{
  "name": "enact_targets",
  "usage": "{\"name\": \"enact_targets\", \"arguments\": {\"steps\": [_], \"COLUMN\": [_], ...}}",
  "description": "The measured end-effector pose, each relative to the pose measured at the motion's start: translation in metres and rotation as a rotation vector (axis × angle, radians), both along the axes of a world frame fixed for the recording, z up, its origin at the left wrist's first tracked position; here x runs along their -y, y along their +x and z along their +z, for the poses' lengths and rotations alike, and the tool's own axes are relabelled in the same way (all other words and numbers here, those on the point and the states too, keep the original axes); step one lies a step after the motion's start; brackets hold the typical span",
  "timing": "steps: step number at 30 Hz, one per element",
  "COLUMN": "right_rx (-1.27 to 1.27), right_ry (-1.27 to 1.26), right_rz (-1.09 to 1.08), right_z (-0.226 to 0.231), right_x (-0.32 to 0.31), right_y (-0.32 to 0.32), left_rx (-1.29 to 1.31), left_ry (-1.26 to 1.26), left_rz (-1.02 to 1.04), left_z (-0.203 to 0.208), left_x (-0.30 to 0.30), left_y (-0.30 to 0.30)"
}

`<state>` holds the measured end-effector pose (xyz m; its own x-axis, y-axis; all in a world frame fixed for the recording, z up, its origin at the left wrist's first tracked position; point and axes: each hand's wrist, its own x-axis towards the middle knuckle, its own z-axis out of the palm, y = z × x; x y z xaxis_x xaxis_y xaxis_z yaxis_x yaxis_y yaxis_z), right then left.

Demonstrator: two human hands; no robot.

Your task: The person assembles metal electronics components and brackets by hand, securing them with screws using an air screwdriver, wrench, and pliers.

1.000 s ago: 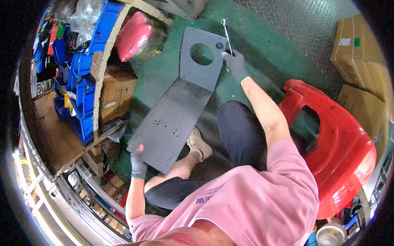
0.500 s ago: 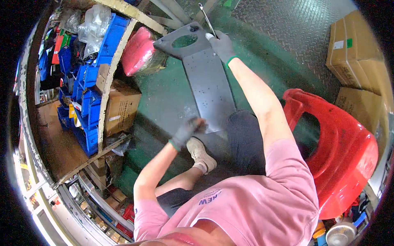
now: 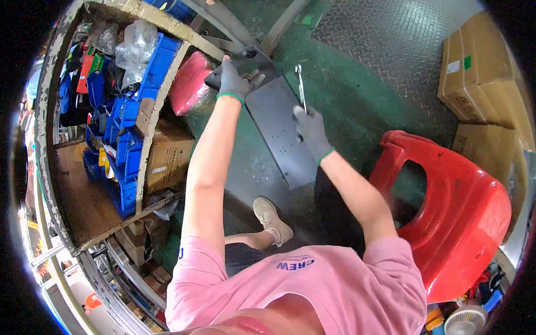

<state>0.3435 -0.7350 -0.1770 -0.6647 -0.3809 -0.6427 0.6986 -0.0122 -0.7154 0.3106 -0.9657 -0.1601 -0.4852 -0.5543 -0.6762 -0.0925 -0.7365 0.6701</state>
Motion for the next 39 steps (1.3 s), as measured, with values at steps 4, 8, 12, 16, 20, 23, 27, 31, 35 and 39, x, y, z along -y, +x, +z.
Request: {"name": "enact_targets", "arguments": {"steps": [4, 8, 12, 16, 20, 23, 27, 31, 35, 39], "right_rx": [-0.031, -0.142, -0.174, -0.143, -0.210, -0.335, -0.264, -0.232, -0.093, -0.014], "right_ry": [-0.028, 0.046, 0.114, 0.075, 0.047, 0.022, 0.002, -0.053, -0.125, -0.207], "right_rz": [0.021, 0.078, 0.062, 0.050, 0.010, 0.001, 0.025, 0.107, 0.265, 0.442], "right_z": [0.006, -0.001, -0.019, -0.022, -0.053, -0.053, -0.025, -0.027, -0.033, -0.021], "right_x": [-0.022, -0.022, -0.024, -0.020, -0.016, -0.011, -0.010, -0.013, -0.014, -0.006], "right_y": [0.016, 0.015, 0.006, 0.004, -0.001, 0.001, 0.001, 0.004, 0.018, 0.038], "left_rx": [0.051, -0.164, -0.232, -0.357, -0.504, -0.512, -0.422, -0.400, -0.235, -0.135], "left_ry": [0.029, 0.063, 0.130, 0.039, -0.034, -0.078, -0.104, -0.148, -0.179, -0.473], "left_rz": [0.066, 0.073, 0.012, -0.011, -0.031, -0.069, -0.064, -0.049, -0.086, -0.289], "left_z": [-0.009, -0.019, 0.014, 0.093, 0.132, 0.171, 0.191, 0.210, 0.232, 0.230], "left_x": [0.011, 0.040, 0.015, -0.037, -0.070, -0.098, -0.126, -0.150, -0.173, -0.179], "left_y": [-0.032, -0.022, 0.014, 0.084, 0.155, 0.179, 0.204, 0.217, 0.230, 0.248]}}
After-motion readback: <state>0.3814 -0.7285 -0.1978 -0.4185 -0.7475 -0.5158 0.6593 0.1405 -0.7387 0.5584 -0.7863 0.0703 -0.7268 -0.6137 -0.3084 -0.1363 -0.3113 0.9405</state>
